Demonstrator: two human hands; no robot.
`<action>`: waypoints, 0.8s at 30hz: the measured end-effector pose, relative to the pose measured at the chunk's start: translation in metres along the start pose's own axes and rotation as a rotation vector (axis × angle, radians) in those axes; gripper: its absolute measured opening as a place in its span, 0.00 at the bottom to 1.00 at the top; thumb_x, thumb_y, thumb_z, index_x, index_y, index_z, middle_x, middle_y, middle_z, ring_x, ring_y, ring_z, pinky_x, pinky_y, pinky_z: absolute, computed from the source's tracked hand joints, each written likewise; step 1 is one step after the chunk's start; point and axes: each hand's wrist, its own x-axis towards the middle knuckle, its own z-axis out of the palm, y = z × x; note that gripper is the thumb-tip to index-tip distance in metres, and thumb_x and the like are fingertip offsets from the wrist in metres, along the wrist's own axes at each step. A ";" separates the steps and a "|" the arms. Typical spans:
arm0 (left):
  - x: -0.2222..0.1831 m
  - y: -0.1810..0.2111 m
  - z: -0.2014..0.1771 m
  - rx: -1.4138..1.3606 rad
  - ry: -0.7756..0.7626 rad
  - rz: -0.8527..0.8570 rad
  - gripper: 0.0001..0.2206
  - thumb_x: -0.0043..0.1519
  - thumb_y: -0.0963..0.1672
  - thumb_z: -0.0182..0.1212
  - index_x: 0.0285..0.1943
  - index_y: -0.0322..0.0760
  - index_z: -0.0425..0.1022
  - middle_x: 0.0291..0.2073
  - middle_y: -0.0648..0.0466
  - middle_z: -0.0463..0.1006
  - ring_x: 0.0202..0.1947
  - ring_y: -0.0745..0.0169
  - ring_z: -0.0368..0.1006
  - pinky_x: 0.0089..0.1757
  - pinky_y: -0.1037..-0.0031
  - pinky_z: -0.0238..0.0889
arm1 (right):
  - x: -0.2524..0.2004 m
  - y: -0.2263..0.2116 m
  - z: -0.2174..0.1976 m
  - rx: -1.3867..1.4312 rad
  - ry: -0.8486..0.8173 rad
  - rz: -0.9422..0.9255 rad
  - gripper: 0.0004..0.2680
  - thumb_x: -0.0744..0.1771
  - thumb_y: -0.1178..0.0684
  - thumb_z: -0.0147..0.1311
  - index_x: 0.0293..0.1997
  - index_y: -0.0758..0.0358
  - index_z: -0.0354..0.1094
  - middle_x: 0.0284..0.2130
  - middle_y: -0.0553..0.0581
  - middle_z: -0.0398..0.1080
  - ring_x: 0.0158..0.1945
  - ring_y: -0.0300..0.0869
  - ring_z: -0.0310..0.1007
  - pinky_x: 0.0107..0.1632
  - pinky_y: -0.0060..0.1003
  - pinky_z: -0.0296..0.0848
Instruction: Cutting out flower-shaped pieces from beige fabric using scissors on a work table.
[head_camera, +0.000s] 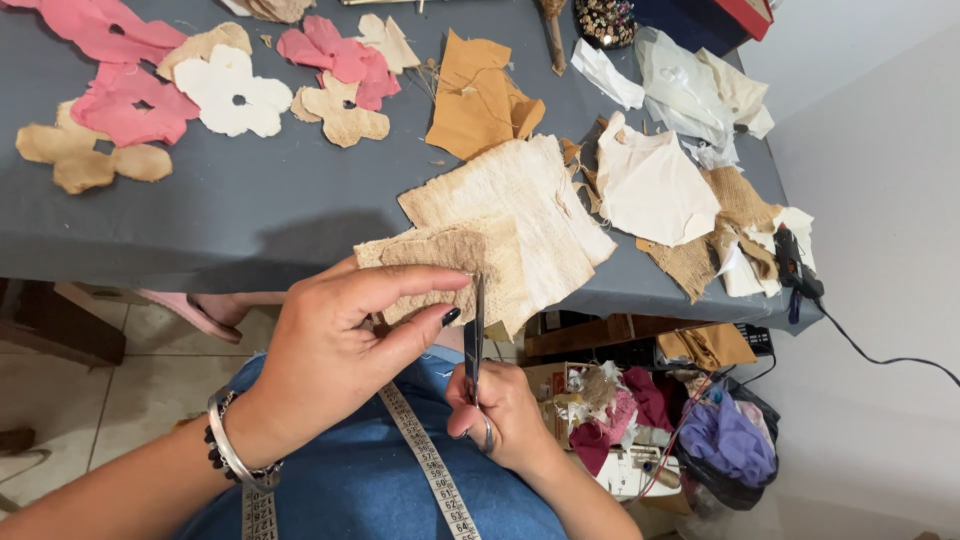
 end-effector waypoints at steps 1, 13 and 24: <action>0.000 0.000 0.000 0.000 0.003 -0.001 0.13 0.59 0.40 0.68 0.51 0.50 0.84 0.43 0.64 0.87 0.25 0.75 0.64 0.34 0.82 0.63 | 0.000 0.000 0.000 0.000 -0.003 -0.001 0.24 0.70 0.24 0.33 0.27 0.54 0.57 0.19 0.45 0.57 0.21 0.36 0.57 0.26 0.33 0.57; -0.009 0.005 0.011 -0.065 -0.147 0.122 0.19 0.63 0.46 0.59 0.64 0.41 0.75 0.31 0.65 0.86 0.11 0.76 0.50 0.19 0.78 0.46 | 0.009 -0.004 -0.001 0.180 0.048 -0.009 0.27 0.68 0.18 0.30 0.25 0.51 0.53 0.19 0.44 0.61 0.21 0.35 0.60 0.29 0.32 0.62; -0.038 -0.017 0.030 -0.191 -0.508 -0.024 0.41 0.63 0.56 0.54 0.80 0.37 0.41 0.80 0.45 0.46 0.10 0.70 0.65 0.38 0.75 0.68 | 0.013 -0.009 0.000 0.302 0.126 0.005 0.28 0.68 0.16 0.32 0.22 0.52 0.52 0.18 0.46 0.62 0.21 0.36 0.60 0.28 0.33 0.61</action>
